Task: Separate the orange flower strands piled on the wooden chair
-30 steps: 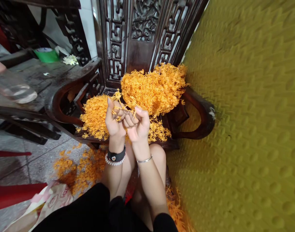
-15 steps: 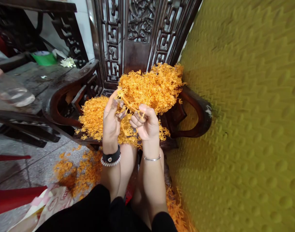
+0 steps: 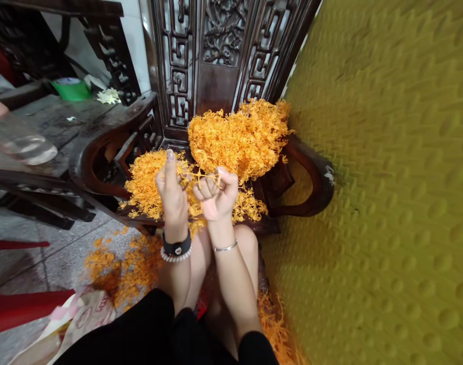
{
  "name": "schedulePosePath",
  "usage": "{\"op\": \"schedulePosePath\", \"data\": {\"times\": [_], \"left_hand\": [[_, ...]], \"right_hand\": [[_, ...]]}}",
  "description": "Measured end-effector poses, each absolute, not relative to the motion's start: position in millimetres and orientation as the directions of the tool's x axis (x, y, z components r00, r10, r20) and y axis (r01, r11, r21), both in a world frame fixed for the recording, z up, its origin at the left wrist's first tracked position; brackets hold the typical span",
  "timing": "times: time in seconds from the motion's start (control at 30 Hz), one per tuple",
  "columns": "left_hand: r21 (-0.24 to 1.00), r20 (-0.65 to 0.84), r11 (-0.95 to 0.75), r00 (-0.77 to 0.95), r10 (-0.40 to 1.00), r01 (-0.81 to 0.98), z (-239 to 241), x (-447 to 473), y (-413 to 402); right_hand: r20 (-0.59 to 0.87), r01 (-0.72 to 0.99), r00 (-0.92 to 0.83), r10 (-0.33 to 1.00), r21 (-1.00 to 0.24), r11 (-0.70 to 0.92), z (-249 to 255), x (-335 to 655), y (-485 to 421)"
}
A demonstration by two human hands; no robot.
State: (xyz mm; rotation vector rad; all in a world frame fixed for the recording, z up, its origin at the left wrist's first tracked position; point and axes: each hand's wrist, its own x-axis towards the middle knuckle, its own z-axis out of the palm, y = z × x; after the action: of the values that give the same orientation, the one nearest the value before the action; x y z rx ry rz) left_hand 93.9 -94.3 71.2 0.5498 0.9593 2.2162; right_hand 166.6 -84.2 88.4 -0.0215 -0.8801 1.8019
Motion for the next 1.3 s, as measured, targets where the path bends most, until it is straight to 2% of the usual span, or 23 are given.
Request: {"op": "schedulePosePath", "data": {"times": [0.1, 0.17, 0.23, 0.27, 0.3, 0.43, 0.53, 0.63, 0.73, 0.8, 0.9, 0.97, 1.07, 1.13, 1.23, 1.3], "left_hand": [[0.618, 0.023, -0.43, -0.532, 0.847, -0.658, 72.2, 96.7, -88.9], [0.533, 0.039, -0.394, -0.443, 0.895, -0.749, 70.3, 89.9, -86.0], [0.442, 0.06, -0.441, -0.465, 0.884, -0.781, 68.3, 80.2, -85.1], [0.395, 0.066, -0.478, -0.494, 0.867, -0.785, 67.8, 75.8, -85.6], [0.346, 0.074, -0.509, -0.518, 0.852, -0.788, 67.9, 72.2, -86.8], [0.271, 0.096, -0.505, -0.499, 0.861, -0.819, 71.6, 65.2, -93.6], [0.288, 0.092, -0.473, -0.468, 0.879, -0.833, 72.7, 61.0, -96.3], [0.329, 0.106, -0.478, -0.471, 0.876, -0.815, 71.3, 55.6, -96.7], [0.43, 0.144, -0.475, -0.461, 0.876, -0.768, 71.0, 54.3, -97.5], [0.532, 0.196, -0.515, -0.494, 0.847, -0.672, 72.0, 57.6, -99.3], [0.69, 0.306, -0.612, -0.612, 0.729, -0.385, 73.6, 66.3, -103.9], [0.772, 0.374, -0.612, -0.657, 0.655, -0.17, 73.6, 71.3, -106.6], [0.839, 0.446, -0.543, -0.613, 0.652, 0.033, 71.5, 74.0, -106.3], [0.859, 0.441, -0.511, -0.56, 0.701, 0.038, 69.1, 72.6, -103.1], [0.82, 0.352, -0.539, -0.573, 0.741, -0.194, 66.8, 69.7, -98.9], [0.709, 0.284, -0.579, -0.589, 0.757, -0.402, 67.8, 69.9, -99.6]], "right_hand": [[0.416, -0.901, -0.305, 0.857, -0.416, -0.119, 82.4, 157.8, -83.2], [0.467, -0.947, -0.25, 0.848, -0.3, -0.113, 81.5, 161.4, -79.2], [0.526, -0.974, -0.194, 0.828, -0.205, -0.098, 83.8, 169.6, -74.6], [0.544, -0.972, -0.199, 0.815, -0.217, -0.092, 86.1, 173.9, -72.9], [0.546, -0.956, -0.231, 0.805, -0.28, -0.085, 88.8, 177.5, -71.8], [0.404, -0.705, -0.393, 0.826, -0.709, 0.011, 98.4, 181.2, -73.8], [0.343, -0.493, -0.326, 0.881, -0.857, 0.151, 98.9, 178.2, -76.5], [0.432, -0.289, -0.223, 0.874, -0.885, 0.364, 95.9, 177.5, -77.0], [0.555, -0.018, -0.186, 0.811, -0.827, 0.562, 96.3, 178.6, -79.0], [0.605, 0.136, -0.196, 0.771, -0.762, 0.633, 99.0, 178.3, -82.2], [0.651, 0.298, -0.234, 0.722, -0.659, 0.691, 103.2, 175.5, -87.9], [0.669, 0.369, -0.271, 0.692, -0.591, 0.717, 104.9, 173.3, -90.8], [0.663, 0.422, -0.33, 0.672, -0.533, 0.733, 107.1, 172.8, -93.5], [0.639, 0.405, -0.344, 0.688, -0.56, 0.723, 109.1, 175.4, -94.8], [0.565, 0.24, -0.341, 0.751, -0.72, 0.651, 111.1, 179.7, -97.5], [0.491, 0.056, -0.388, 0.78, -0.832, 0.551, 109.1, 178.3, -99.7]]}}
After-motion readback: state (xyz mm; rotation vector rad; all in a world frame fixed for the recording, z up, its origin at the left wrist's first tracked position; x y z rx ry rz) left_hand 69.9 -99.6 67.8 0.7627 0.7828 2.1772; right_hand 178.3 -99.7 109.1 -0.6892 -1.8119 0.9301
